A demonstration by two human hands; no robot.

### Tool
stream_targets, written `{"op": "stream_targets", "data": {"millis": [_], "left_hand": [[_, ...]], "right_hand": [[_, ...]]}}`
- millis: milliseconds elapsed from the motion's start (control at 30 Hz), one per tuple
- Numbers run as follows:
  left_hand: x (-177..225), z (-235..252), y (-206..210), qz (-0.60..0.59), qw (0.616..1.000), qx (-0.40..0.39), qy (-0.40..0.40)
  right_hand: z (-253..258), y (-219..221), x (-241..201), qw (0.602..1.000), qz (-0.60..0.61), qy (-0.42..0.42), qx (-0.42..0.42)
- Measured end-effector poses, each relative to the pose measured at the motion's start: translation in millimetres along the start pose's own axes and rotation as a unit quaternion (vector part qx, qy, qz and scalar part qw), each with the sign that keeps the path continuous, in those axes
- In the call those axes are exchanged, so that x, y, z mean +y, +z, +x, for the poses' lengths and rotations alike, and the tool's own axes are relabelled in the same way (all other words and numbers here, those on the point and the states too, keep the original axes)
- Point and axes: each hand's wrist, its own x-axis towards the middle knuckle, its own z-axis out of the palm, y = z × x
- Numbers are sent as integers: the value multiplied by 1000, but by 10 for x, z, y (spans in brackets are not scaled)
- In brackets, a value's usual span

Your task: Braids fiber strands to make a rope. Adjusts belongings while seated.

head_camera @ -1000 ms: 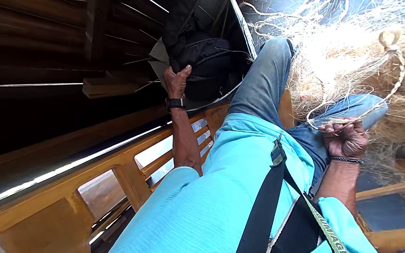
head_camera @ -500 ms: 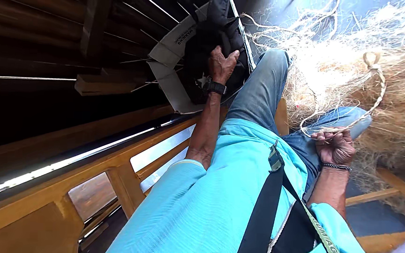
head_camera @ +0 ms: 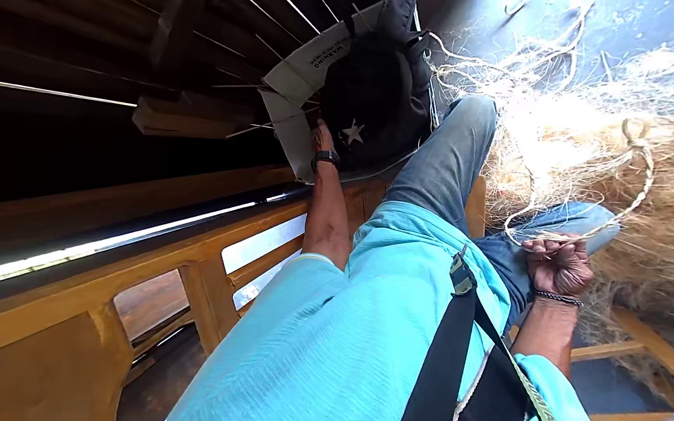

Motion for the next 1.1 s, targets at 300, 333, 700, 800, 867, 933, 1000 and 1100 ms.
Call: {"op": "stream_targets", "data": {"millis": [300, 333, 700, 800, 867, 933, 1000, 1100], "left_hand": [[-389, -34, 415, -150, 982, -96, -56], [-370, -13, 418, -120, 989, -74, -43], [-630, 206, 394, 349, 931, -99, 39], [-701, 382, 433, 42, 998, -28, -45], [-653, 397, 433, -3, 997, -29, -64], [-650, 412, 452, -21, 997, -23, -66], [-714, 485, 483, -33, 996, -26, -76], [-798, 563, 476, 70, 993, -57, -71]], "right_hand": [[19, 46, -26, 999, -22, 18, 24], [16, 54, -36, 999, -23, 20, 26], [62, 221, -15, 995, -52, 40, 75], [96, 225, -4, 994, -56, 46, 80], [115, 219, 1, 993, -64, 51, 83], [134, 241, 4, 992, -75, 59, 88], [169, 315, -2, 987, -102, 71, 103], [250, 448, 34, 979, -148, 91, 109]]}}
